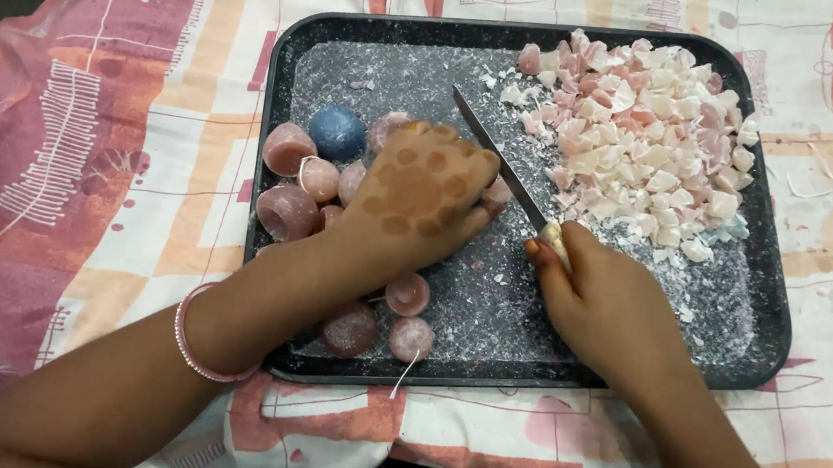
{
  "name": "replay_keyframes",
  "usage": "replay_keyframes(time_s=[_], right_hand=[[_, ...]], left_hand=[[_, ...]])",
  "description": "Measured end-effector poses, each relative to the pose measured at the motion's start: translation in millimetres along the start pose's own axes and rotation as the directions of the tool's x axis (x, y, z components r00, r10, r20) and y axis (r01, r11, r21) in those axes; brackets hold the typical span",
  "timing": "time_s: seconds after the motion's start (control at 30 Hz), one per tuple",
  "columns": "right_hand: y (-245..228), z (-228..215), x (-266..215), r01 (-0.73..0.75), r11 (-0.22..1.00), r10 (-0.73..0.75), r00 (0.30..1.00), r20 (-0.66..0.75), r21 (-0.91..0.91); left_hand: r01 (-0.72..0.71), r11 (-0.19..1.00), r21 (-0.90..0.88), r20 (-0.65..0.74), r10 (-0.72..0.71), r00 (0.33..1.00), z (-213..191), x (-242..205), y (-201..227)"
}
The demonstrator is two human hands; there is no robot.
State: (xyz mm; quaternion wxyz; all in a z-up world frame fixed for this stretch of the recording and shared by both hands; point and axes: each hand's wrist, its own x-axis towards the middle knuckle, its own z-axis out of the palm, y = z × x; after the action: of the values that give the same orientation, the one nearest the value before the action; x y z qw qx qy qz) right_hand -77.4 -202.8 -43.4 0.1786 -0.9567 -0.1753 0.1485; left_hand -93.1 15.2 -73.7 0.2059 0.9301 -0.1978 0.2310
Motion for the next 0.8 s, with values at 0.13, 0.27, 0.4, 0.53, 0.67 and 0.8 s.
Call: replay_keyframes(time_s=[0.13,0.27,0.4,0.53,0.67,0.8], right_hand=[[-7.0,0.1,-2.4,-0.042,0.998,0.042,0.999,0.017,-0.040],[-6.6,3.3,-1.9,-0.052,0.996,0.055,0.998,0.041,-0.079],[-6.3,7.0,-2.9,-0.034,0.992,0.035,0.999,0.007,-0.125],[-0.3,8.1,-1.7,-0.015,0.992,0.014,1.000,-0.011,-0.124],[-1.3,7.0,-4.5,0.023,0.995,-0.026,0.999,-0.028,-0.099],[-1.2,7.3,-6.7,0.072,0.987,-0.079,0.996,-0.041,-0.142]], left_hand=[[0.013,1.000,-0.022,0.006,-0.013,1.000,2.6,-1.5,1.3],[0.002,0.999,-0.039,0.008,-0.002,1.000,0.4,1.0,2.2],[0.005,0.999,-0.033,0.031,-0.004,1.000,-3.7,-0.1,3.7],[0.024,1.000,0.014,0.053,-0.024,0.998,-13.4,10.4,4.3],[0.169,0.985,0.018,0.130,-0.170,0.977,-26.2,36.7,11.0],[0.308,0.943,0.123,0.187,-0.327,0.926,-6.7,80.2,-0.1]])
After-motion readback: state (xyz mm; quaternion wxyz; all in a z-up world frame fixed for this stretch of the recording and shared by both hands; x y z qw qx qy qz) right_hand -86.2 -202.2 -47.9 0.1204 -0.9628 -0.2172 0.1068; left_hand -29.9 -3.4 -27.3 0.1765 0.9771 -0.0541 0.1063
